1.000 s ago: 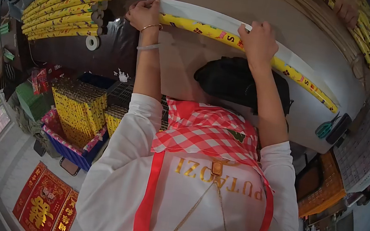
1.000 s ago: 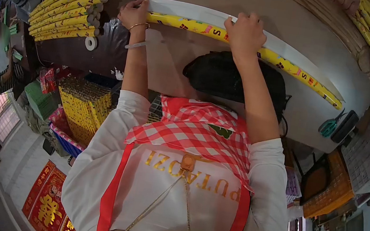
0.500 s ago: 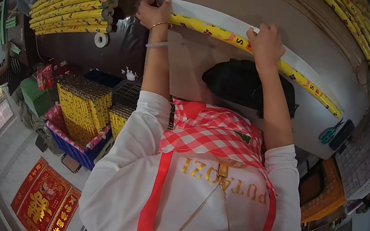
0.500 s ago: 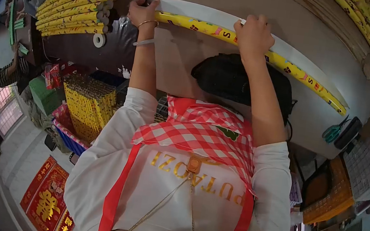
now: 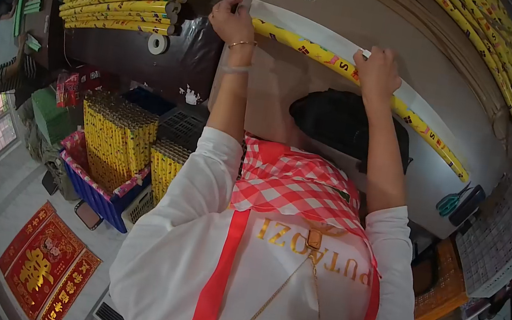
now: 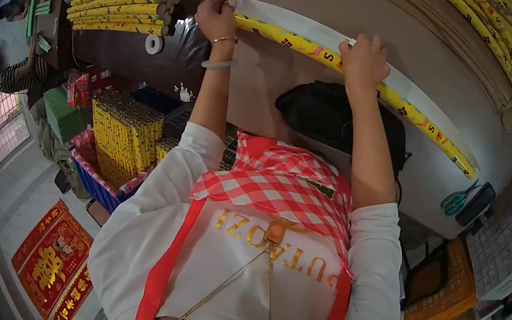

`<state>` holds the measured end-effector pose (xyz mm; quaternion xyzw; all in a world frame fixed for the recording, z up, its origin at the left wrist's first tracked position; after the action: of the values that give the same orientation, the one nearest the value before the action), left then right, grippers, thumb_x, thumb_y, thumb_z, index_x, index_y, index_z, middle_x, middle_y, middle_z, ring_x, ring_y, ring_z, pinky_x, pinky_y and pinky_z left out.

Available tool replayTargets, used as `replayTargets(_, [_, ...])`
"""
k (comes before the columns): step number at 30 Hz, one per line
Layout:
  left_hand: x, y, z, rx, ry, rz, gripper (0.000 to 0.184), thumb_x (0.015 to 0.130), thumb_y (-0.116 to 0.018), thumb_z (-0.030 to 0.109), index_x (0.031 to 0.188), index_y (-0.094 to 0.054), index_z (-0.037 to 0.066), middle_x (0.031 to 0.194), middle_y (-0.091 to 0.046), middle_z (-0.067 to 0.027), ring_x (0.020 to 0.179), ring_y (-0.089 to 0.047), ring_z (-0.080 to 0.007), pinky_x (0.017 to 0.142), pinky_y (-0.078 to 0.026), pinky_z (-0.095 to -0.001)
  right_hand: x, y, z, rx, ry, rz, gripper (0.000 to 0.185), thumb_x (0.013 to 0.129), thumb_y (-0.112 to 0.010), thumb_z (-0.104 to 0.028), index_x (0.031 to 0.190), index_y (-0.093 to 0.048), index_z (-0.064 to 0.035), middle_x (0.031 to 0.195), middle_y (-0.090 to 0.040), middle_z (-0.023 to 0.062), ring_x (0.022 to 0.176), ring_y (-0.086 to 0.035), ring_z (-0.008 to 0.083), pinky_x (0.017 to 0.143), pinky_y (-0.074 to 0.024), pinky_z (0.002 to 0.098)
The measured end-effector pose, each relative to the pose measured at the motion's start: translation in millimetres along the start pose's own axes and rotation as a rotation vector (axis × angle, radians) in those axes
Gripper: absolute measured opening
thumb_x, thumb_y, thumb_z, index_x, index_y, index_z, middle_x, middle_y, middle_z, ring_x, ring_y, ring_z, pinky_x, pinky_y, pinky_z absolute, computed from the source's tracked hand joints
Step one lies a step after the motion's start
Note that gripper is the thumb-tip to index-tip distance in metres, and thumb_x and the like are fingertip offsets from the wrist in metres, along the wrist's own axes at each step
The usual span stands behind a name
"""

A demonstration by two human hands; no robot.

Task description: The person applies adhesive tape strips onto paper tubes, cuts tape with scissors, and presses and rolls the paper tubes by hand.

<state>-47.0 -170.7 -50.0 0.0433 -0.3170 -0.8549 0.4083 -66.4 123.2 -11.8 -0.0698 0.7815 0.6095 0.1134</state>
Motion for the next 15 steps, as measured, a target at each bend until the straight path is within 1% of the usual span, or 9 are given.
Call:
replayTargets(2, [-27,1,46,0.23,-0.513,0.066,0.013,0.065,-0.062,0.007,0.078,-0.062,0.008,0.076,-0.06,-0.008,0.08,-0.052,-0.026,0.077,-0.038,-0.0375,0,-2,1,0.033,0.003,-0.016,0.031,0.073,-0.055,-0.034,0.086,-0.062,-0.0062,0.096,-0.052,0.0099,0.089,-0.054,0.029,0.069,-0.0457,0.0451])
replayTargets(4, [-55,-9,77,0.166,-0.554,-0.149,0.015,0.066,-0.061,0.006,0.081,-0.06,0.008,0.073,-0.059,-0.0083,0.076,-0.053,-0.0274,0.076,-0.039,-0.0372,0,-2,1,0.024,-0.012,-0.029,0.031,0.074,-0.055,-0.034,0.087,-0.061,-0.0068,0.096,-0.053,0.0102,0.091,-0.054,0.0288,0.069,-0.0453,0.0461])
replayTargets(6, [-78,-30,90,0.102,-0.623,-0.309,0.009,0.066,-0.062,0.009,0.075,-0.061,0.008,0.072,-0.059,-0.0085,0.074,-0.054,-0.0282,0.071,-0.041,-0.0375,1,-4,1,0.017,-0.02,-0.038,0.032,0.074,-0.054,-0.035,0.088,-0.061,-0.0074,0.096,-0.053,0.0105,0.092,-0.054,0.0286,0.069,-0.0449,0.0471])
replayTargets(7, [-85,-39,94,0.1,-0.623,-0.305,0.009,0.066,-0.062,0.009,0.075,-0.061,0.008,0.072,-0.059,-0.0085,0.074,-0.054,-0.0282,0.071,-0.041,-0.0375,2,-6,2,0.007,-0.008,-0.019,0.032,0.074,-0.054,-0.035,0.088,-0.061,-0.0075,0.096,-0.053,0.0103,0.092,-0.054,0.0287,0.069,-0.0448,0.047])
replayTargets(9, [-94,-62,94,0.19,-0.54,-0.503,0.005,0.065,-0.061,0.012,0.068,-0.062,0.008,0.071,-0.06,-0.0095,0.071,-0.055,-0.0297,0.067,-0.043,-0.0382,1,-6,2,-0.005,0.006,0.005,0.032,0.074,-0.055,-0.035,0.089,-0.061,-0.0076,0.096,-0.053,0.0102,0.092,-0.054,0.0289,0.069,-0.0447,0.047])
replayTargets(11, [-89,-73,85,0.22,-0.525,-0.48,0.005,0.065,-0.062,0.012,0.065,-0.063,0.008,0.071,-0.06,-0.0102,0.071,-0.055,-0.0297,0.066,-0.044,-0.0382,-1,-4,0,-0.007,0.018,0.031,0.029,0.073,-0.057,-0.031,0.087,-0.062,-0.0063,0.097,-0.052,0.0107,0.09,-0.054,0.0297,0.069,-0.0461,0.046])
replayTargets(12, [-86,-75,84,0.253,-0.508,-0.46,0.005,0.064,-0.062,0.013,0.063,-0.063,0.008,0.07,-0.06,-0.0109,0.071,-0.055,-0.0298,0.064,-0.044,-0.0382,-1,-2,-1,-0.005,0.018,0.035,0.029,0.073,-0.057,-0.031,0.087,-0.062,-0.0063,0.097,-0.052,0.0107,0.09,-0.054,0.0297,0.069,-0.0461,0.046])
replayTargets(14, [-75,-73,75,0.3,-0.514,-0.451,0.005,0.064,-0.062,0.013,0.064,-0.063,0.009,0.07,-0.06,-0.0109,0.071,-0.055,-0.0298,0.065,-0.045,-0.0379,0,-1,0,0.012,-0.01,-0.054,0.033,0.075,-0.054,-0.035,0.092,-0.06,-0.0075,0.098,-0.052,0.0098,0.094,-0.053,0.0293,0.072,-0.0436,0.0475])
replayTargets(15, [-67,-69,71,0.346,-0.518,-0.445,0.005,0.063,-0.063,0.013,0.065,-0.064,0.009,0.069,-0.06,-0.0108,0.071,-0.055,-0.0298,0.066,-0.045,-0.0376,1,-2,1,0.016,-0.014,-0.052,0.033,0.075,-0.054,-0.035,0.092,-0.06,-0.0075,0.098,-0.052,0.0098,0.094,-0.053,0.0293,0.072,-0.0436,0.0475])
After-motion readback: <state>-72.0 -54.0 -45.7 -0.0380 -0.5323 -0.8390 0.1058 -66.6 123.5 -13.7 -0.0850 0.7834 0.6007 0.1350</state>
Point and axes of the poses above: each hand's wrist, its own x-axis towards the middle knuckle, its own y-axis out of the back of the hand, z = x × y, the point moved 3 cm from there along x, towards the middle knuckle
